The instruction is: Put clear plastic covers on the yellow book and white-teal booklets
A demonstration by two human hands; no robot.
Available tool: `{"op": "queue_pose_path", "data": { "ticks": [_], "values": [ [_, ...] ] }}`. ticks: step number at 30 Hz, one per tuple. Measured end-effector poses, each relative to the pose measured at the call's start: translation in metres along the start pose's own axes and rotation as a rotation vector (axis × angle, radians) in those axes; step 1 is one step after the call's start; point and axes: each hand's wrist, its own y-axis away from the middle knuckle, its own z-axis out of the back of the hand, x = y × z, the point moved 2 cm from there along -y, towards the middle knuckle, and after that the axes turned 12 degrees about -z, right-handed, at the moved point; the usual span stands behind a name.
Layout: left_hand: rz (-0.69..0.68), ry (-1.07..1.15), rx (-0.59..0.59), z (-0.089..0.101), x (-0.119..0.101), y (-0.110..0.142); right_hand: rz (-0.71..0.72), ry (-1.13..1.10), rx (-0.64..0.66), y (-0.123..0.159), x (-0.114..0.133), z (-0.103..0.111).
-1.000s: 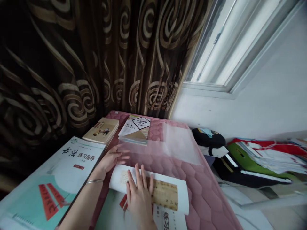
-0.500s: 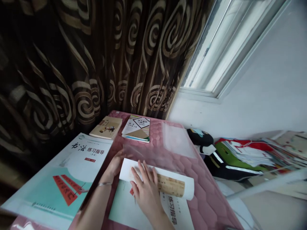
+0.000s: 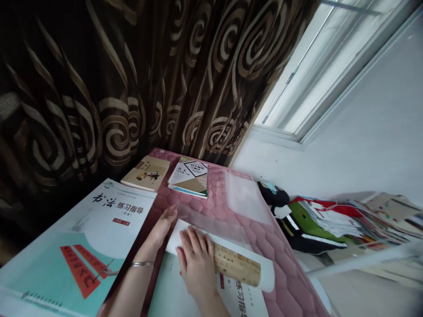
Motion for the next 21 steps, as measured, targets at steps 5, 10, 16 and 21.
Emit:
{"op": "queue_pose_path", "data": {
  "ticks": [5, 10, 16, 21],
  "values": [
    [-0.012, -0.091, 0.019, -0.011, -0.011, 0.007, -0.003, -0.056, 0.005, 0.007, -0.002, 0.007],
    [0.027, 0.018, 0.005, -0.014, -0.007, 0.008, -0.018, -0.081, 0.049, 0.007, -0.007, 0.006],
    [0.071, 0.075, -0.005, -0.018, -0.005, 0.011, -0.034, -0.069, 0.056, 0.007, -0.011, 0.004],
    [0.039, 0.094, 0.111, -0.016, -0.009, 0.013, -0.020, -0.075, 0.093, 0.006, -0.011, 0.005]
  ]
}}
